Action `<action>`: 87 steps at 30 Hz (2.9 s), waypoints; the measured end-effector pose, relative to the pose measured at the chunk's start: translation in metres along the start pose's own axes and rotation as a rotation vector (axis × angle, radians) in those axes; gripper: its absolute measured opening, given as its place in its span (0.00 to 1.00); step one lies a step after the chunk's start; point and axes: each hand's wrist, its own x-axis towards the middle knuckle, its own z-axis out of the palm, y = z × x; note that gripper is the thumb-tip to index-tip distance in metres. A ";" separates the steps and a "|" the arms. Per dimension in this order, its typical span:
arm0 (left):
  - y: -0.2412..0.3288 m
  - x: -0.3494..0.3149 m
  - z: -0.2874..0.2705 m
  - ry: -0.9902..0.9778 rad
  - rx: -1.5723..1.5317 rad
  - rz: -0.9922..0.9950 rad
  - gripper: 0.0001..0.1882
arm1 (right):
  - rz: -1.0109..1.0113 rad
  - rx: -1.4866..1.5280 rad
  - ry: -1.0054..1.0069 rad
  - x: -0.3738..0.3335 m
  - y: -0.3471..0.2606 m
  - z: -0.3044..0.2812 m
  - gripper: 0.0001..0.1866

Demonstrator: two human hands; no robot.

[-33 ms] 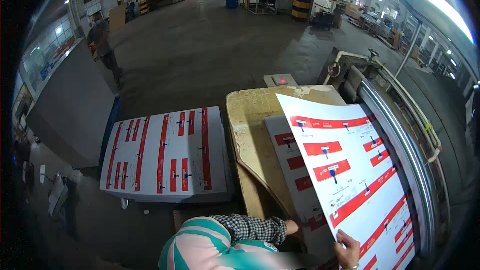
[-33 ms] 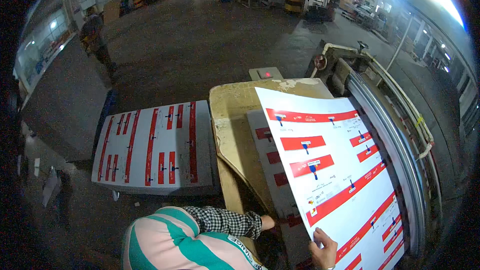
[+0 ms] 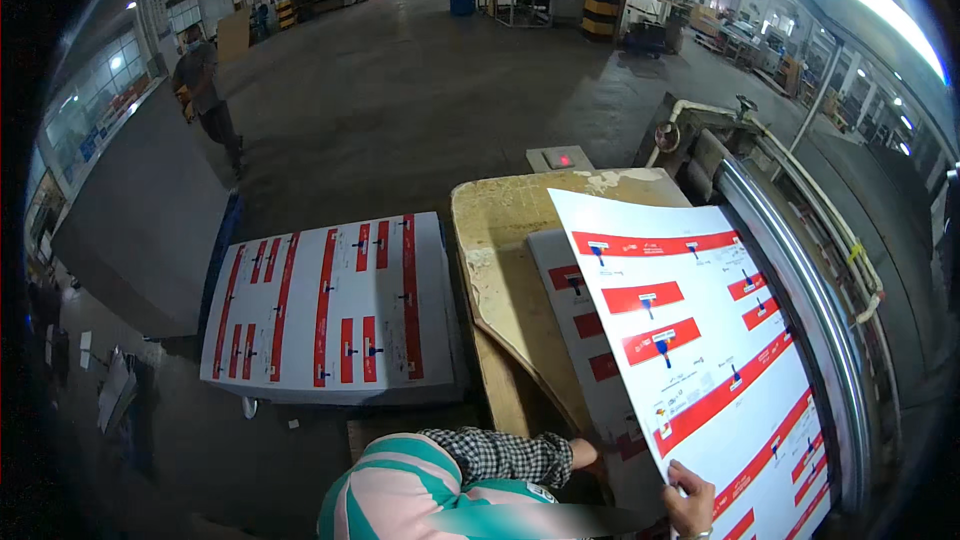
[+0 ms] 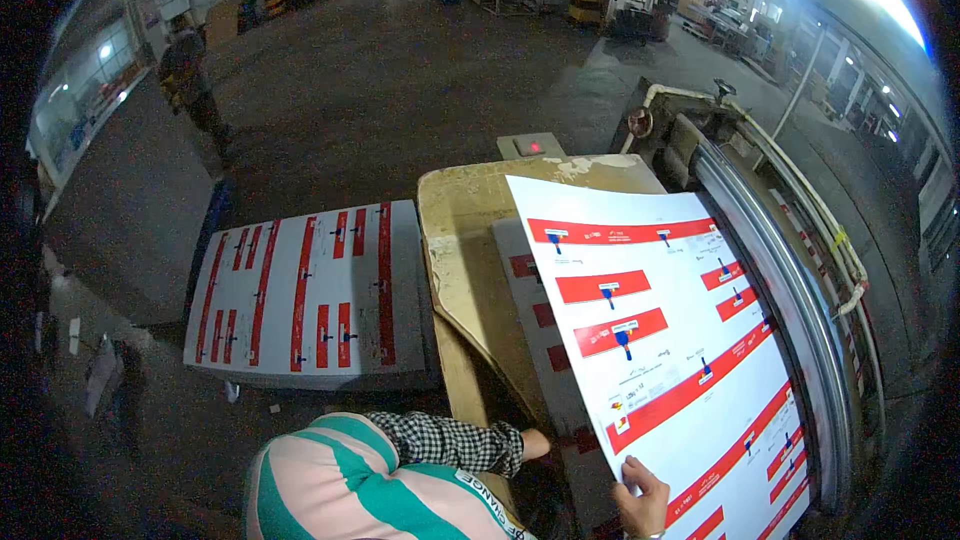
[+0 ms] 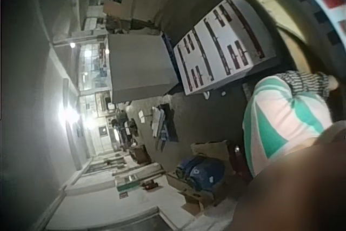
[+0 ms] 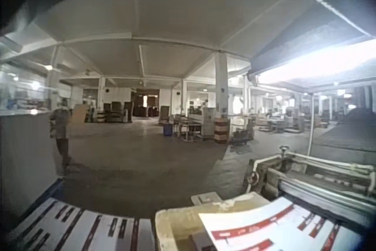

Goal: Feeding large printed paper sheets into a processing machine.

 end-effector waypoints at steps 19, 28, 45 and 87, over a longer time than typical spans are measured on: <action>-0.003 0.017 0.010 -0.317 -0.611 0.123 0.21 | -0.021 -0.266 -0.101 0.068 0.111 0.050 0.44; -0.014 0.027 -0.002 -0.483 -0.463 0.136 0.07 | 0.083 0.034 -0.308 0.034 0.100 0.024 0.24; -0.020 0.042 0.017 -0.117 -0.006 0.338 0.12 | 0.141 0.288 -0.142 0.026 0.127 0.045 0.24; -0.006 0.034 0.020 -0.255 -0.756 0.130 0.21 | 0.386 0.047 0.124 0.080 0.134 0.013 0.37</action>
